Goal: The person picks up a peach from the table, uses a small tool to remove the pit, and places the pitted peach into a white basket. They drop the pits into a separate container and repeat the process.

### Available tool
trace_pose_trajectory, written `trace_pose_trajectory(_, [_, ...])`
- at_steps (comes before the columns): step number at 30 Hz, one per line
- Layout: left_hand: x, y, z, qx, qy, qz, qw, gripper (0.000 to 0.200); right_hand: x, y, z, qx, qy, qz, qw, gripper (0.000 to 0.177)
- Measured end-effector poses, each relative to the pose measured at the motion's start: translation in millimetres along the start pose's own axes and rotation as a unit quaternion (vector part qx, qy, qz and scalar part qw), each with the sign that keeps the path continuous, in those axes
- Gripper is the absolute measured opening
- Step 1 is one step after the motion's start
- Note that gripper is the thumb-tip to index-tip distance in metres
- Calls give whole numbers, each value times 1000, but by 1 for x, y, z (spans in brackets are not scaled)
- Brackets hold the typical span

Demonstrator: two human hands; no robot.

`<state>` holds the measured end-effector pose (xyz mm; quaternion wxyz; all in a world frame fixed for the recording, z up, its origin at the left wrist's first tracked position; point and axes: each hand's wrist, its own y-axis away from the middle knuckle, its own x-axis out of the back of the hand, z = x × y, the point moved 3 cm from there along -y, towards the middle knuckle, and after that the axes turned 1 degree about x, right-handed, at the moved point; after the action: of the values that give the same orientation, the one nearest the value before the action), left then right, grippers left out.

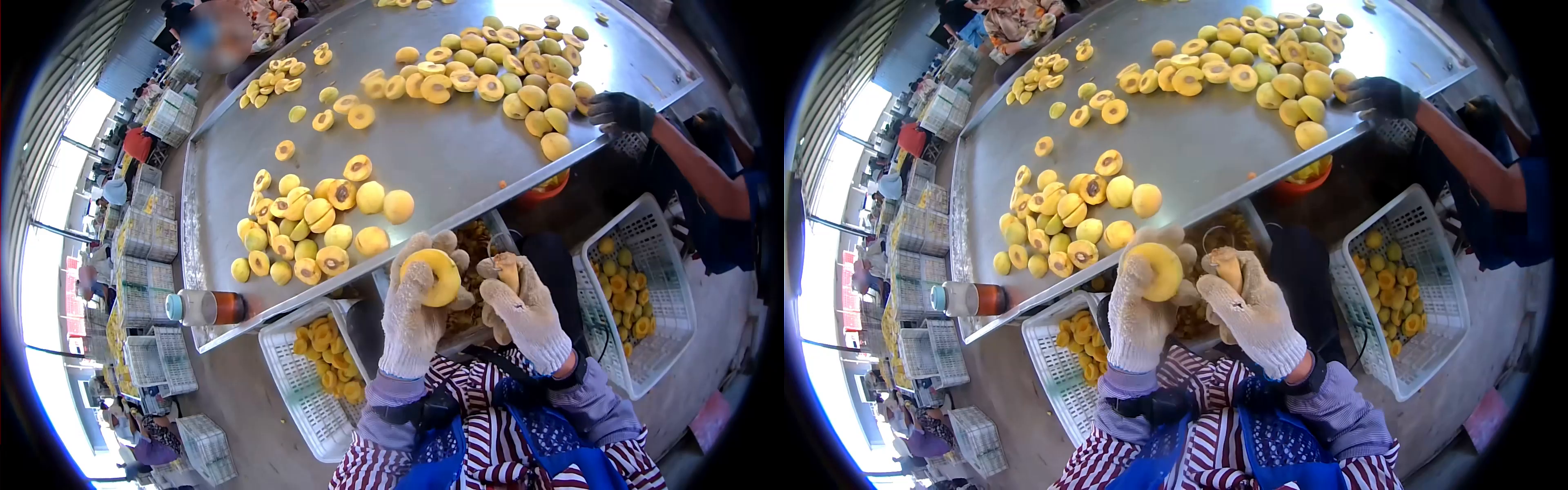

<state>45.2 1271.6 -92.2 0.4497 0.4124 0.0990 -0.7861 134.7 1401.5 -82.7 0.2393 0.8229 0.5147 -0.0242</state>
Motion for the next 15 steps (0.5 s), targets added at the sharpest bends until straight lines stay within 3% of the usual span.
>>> trace_pose_trajectory(3, [16, -10, -10, -31, 95, 30, 995, 51, -3, 11, -4, -88, 106, -109, 985, 44])
trace_pose_trajectory(4, [14, -6, -10, -35, 70, 28, 997, 57, -2, 8, 2, -11, 248, -125, 960, 49])
trace_pose_trajectory(11, [-12, 8, -7, -52, 18, 48, 997, 59, -10, 9, 5, 32, 358, -133, 924, 52])
trace_pose_trajectory(15, [-29, 17, -8, -126, -76, 38, 988, 57, -12, 13, -1, 6, 313, -163, 936, 50])
